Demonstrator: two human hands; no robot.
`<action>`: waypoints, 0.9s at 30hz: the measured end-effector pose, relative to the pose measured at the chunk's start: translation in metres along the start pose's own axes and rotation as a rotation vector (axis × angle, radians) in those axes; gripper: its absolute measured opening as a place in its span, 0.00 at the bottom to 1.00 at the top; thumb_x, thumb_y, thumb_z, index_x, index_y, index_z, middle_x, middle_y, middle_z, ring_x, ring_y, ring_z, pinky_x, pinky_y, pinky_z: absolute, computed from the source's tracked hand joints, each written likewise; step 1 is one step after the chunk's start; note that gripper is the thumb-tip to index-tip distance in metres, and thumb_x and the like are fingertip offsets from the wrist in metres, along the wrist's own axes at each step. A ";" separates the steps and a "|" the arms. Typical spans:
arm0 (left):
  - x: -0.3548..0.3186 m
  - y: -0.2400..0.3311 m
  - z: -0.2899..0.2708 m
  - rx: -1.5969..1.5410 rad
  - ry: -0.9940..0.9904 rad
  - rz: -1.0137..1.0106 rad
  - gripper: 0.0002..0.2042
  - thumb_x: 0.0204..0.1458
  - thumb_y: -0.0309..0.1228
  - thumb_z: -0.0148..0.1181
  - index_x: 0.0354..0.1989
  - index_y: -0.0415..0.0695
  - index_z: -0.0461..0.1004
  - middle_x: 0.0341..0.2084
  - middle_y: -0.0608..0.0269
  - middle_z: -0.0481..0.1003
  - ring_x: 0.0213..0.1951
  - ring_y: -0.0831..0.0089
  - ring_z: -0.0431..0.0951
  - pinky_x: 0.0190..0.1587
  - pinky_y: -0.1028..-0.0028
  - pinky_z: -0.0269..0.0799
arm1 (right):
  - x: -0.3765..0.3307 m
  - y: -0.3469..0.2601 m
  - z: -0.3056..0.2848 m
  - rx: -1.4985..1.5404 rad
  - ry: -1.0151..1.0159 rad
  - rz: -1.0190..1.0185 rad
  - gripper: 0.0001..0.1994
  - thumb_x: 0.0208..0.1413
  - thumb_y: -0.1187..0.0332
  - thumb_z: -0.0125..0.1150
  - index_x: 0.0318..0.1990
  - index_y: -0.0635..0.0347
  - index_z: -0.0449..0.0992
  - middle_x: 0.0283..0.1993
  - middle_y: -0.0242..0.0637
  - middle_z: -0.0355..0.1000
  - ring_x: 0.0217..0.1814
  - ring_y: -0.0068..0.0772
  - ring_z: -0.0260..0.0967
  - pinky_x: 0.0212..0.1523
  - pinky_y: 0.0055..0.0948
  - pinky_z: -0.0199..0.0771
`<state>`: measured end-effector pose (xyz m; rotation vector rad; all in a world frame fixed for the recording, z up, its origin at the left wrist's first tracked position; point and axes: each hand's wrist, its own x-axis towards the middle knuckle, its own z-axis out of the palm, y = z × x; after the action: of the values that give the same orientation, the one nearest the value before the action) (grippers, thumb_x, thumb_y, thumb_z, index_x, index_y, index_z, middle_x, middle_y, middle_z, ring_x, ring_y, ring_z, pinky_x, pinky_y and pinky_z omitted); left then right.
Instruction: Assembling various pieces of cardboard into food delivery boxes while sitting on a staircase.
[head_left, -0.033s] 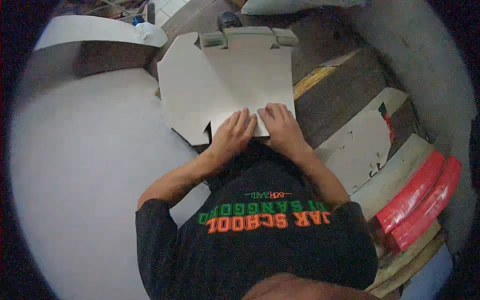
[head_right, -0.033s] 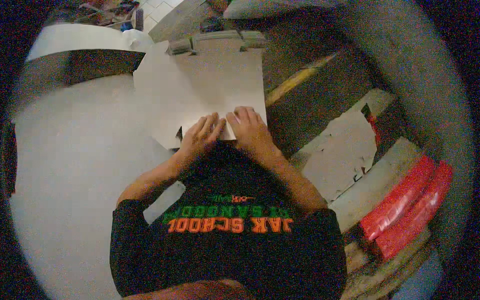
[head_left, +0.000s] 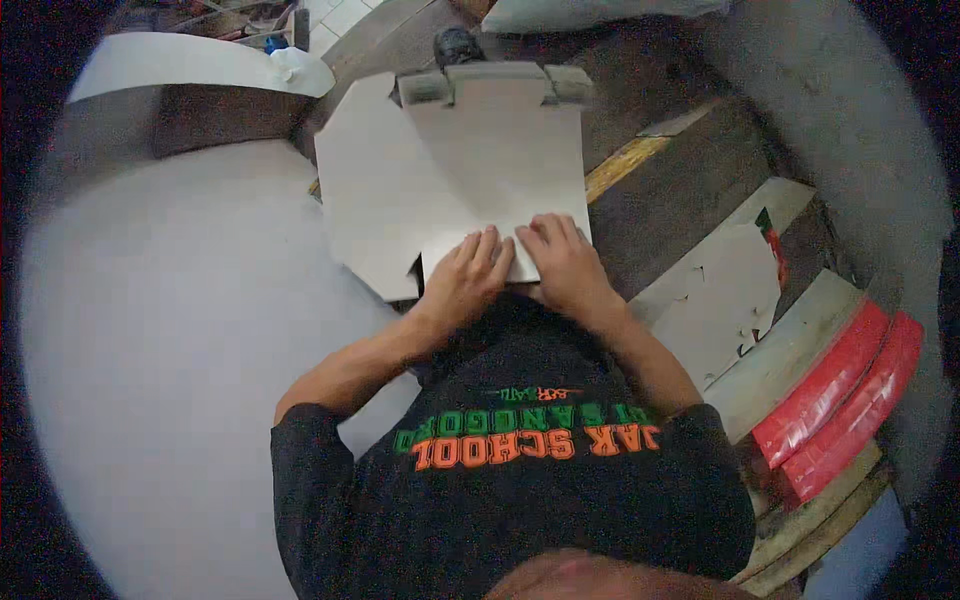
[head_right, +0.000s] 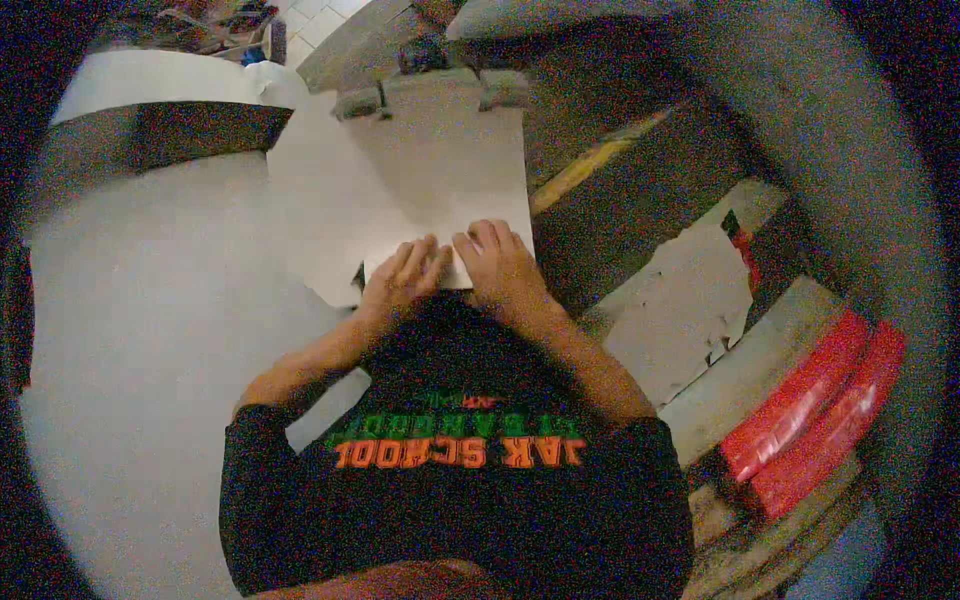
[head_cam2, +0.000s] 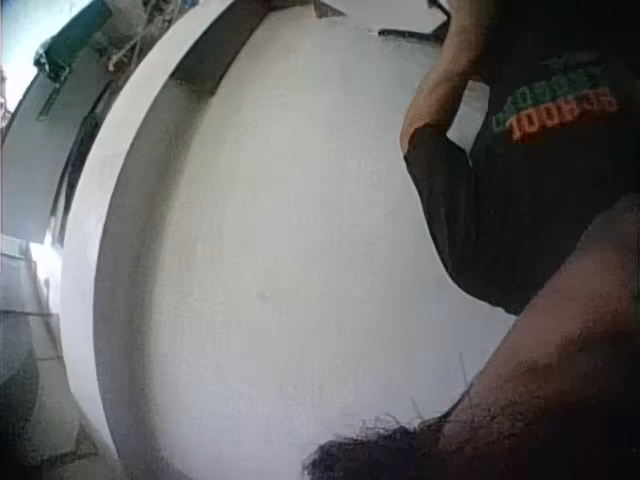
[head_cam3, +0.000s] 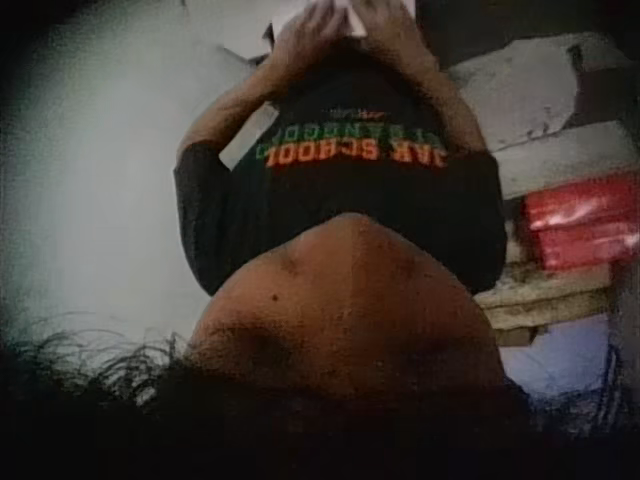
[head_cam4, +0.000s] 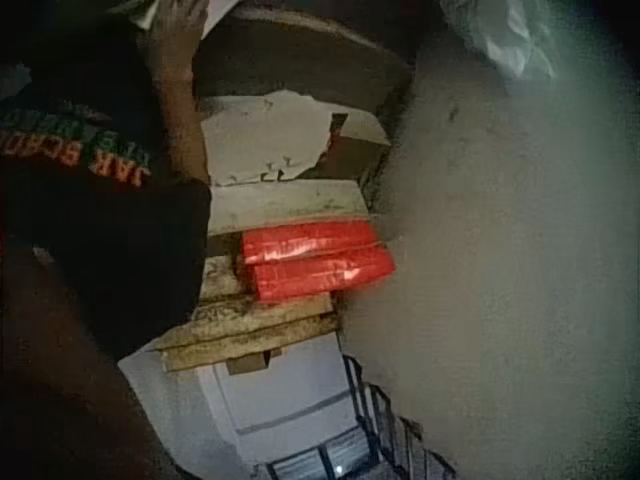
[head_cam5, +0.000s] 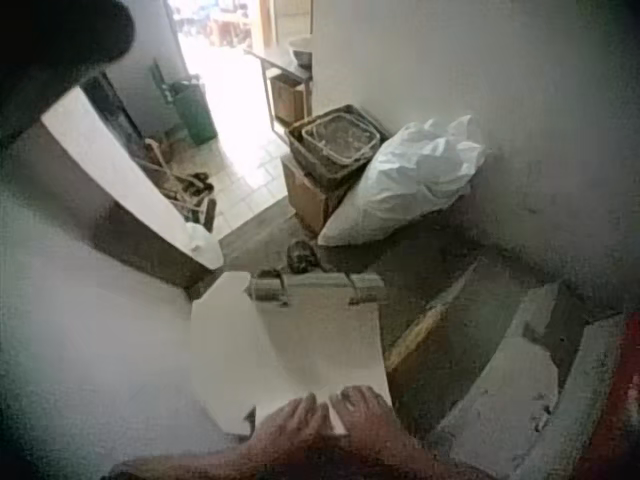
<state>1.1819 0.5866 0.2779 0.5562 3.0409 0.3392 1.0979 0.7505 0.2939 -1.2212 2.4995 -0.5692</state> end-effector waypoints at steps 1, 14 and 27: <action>-0.002 0.002 -0.001 0.035 -0.038 -0.006 0.20 0.40 0.29 0.54 0.45 0.38 0.68 0.41 0.54 0.69 0.37 0.67 0.70 0.39 0.78 0.72 | -0.003 0.000 0.000 -0.015 -0.041 0.004 0.18 0.39 0.68 0.58 0.41 0.61 0.68 0.41 0.42 0.65 0.45 0.42 0.63 0.45 0.34 0.68; 0.007 -0.020 0.034 -0.171 0.232 -0.074 0.14 0.42 0.29 0.51 0.39 0.39 0.69 0.41 0.54 0.69 0.43 0.62 0.70 0.44 0.71 0.69 | -0.001 0.010 0.031 -0.150 0.063 -0.101 0.20 0.37 0.76 0.54 0.43 0.67 0.71 0.41 0.42 0.68 0.46 0.38 0.66 0.45 0.31 0.71; 0.002 -0.032 0.014 -0.184 0.053 -0.064 0.21 0.40 0.33 0.56 0.46 0.43 0.66 0.49 0.50 0.64 0.50 0.57 0.66 0.52 0.60 0.63 | 0.057 0.111 0.001 0.409 0.620 0.467 0.33 0.47 0.56 0.62 0.56 0.66 0.58 0.57 0.48 0.58 0.60 0.43 0.55 0.59 0.36 0.54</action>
<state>1.1702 0.5609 0.2568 0.4448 3.0246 0.6316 0.9890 0.7672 0.2356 -0.3106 2.7883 -1.3952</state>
